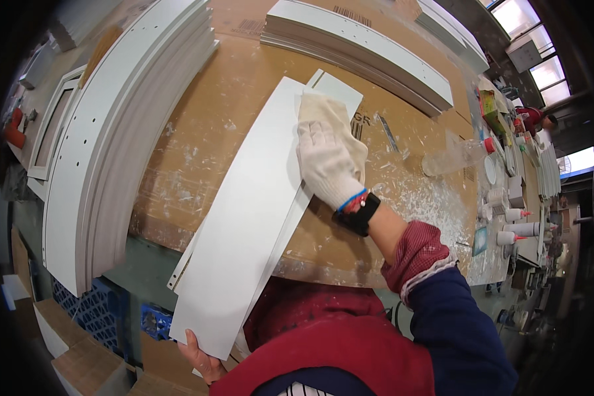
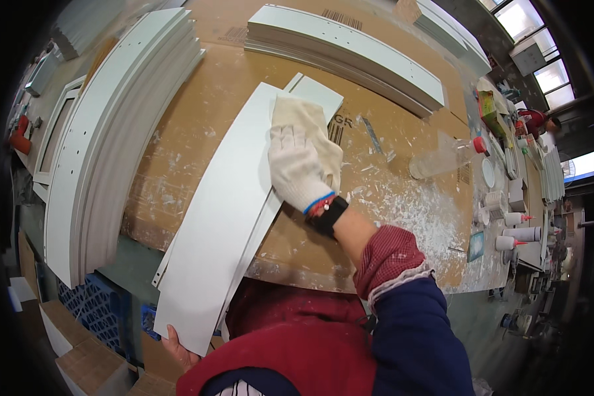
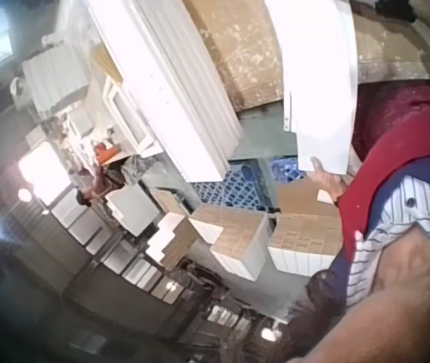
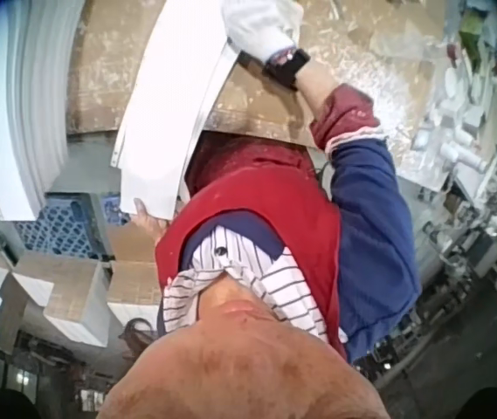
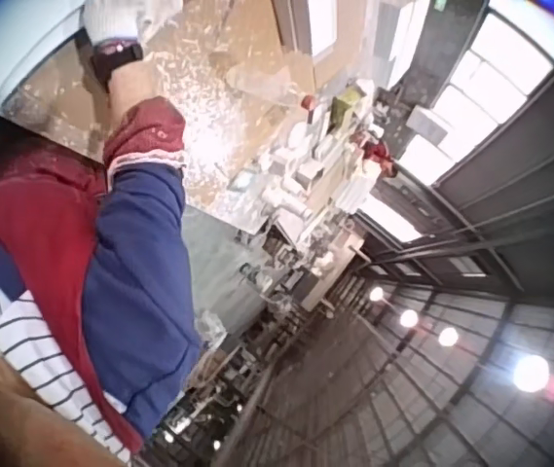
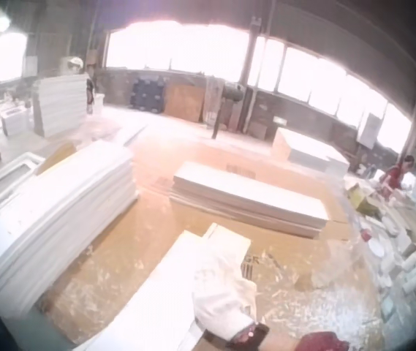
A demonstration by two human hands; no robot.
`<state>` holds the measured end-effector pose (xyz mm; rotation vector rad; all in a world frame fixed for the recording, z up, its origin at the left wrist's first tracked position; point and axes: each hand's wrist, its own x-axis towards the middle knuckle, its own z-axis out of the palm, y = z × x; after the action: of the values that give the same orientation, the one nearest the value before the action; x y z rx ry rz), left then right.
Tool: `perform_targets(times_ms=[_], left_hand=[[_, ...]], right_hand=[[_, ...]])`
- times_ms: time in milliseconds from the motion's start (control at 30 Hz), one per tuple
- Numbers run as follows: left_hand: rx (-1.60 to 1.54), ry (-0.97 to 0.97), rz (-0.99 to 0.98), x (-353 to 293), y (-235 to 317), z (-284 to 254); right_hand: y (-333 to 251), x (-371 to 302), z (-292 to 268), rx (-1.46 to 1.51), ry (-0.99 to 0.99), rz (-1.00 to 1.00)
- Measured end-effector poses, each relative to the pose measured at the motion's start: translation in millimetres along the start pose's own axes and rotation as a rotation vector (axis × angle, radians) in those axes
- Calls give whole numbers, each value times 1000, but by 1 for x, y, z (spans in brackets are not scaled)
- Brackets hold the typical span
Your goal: The person wipes the surface of white rectangular panels with a cloth. They handle the panels one at a time, turning them over to clean both sides and edges. The person also uses a small tool to scrape or clean specific spots on the panels.
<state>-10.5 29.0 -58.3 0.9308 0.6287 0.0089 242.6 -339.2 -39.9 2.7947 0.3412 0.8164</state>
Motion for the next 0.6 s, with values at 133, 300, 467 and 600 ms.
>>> perform_targets(times_ms=[133,300,467,600], left_hand=[[10,33,-5,-2,2,0],[84,41,92,-2,4,11],[98,50,102,1,1,5],[56,50,85,1,2,1]], right_hand=[[54,38,4,-2,-379,258],[128,36,21,892,-26,928],[118,42,-11,1392,43,1057],[20,56,-62,577,-534,109]])
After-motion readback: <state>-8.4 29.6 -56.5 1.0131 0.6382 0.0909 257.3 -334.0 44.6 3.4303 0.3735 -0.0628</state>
